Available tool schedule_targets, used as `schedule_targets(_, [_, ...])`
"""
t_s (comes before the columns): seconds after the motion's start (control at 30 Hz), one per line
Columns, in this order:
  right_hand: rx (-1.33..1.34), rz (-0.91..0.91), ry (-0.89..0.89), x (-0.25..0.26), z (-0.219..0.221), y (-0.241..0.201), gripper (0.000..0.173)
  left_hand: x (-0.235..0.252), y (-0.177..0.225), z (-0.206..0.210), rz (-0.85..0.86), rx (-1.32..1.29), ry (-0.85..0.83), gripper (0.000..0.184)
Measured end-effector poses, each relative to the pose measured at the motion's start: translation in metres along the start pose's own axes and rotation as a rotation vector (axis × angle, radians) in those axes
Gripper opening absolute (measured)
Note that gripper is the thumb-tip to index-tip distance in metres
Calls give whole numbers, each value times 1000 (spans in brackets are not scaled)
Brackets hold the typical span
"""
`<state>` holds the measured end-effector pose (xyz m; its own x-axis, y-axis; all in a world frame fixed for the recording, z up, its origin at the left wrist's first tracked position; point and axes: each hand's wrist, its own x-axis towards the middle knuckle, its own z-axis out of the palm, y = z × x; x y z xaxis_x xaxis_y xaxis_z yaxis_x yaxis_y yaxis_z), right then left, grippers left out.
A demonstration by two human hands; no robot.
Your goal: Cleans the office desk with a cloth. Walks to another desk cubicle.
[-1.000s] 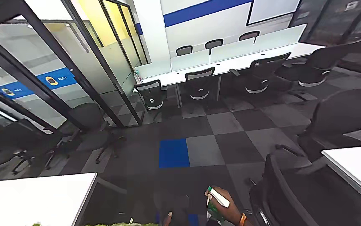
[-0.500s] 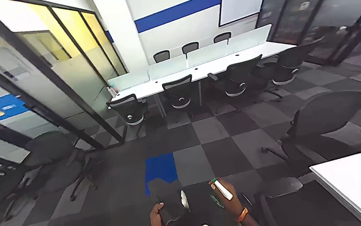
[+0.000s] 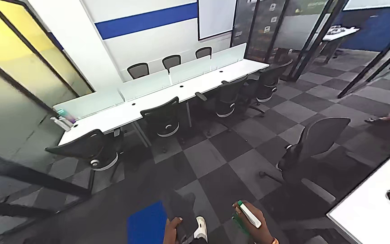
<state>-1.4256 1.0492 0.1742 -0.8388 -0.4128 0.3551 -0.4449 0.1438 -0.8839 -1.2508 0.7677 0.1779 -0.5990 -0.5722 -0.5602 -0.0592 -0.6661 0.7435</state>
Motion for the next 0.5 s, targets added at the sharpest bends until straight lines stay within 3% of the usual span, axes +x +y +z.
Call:
schedule_targets(0.13, [-80,54,120,62,-20,18,28,70,37,76,-78,16,-106,36])
schedule_targets(0.23, [-84,118,180,102,-35,38,31,112,60,136,-91,-9,-177,25])
schedule_targets(0.4, [-75,157,226,172,-72,98,28,191,54,233,-107,-51,-210,12])
schedule_targets(0.5, [-31,121,248,224,-101,147,26,233,43,297,-106,-77,-183,14])
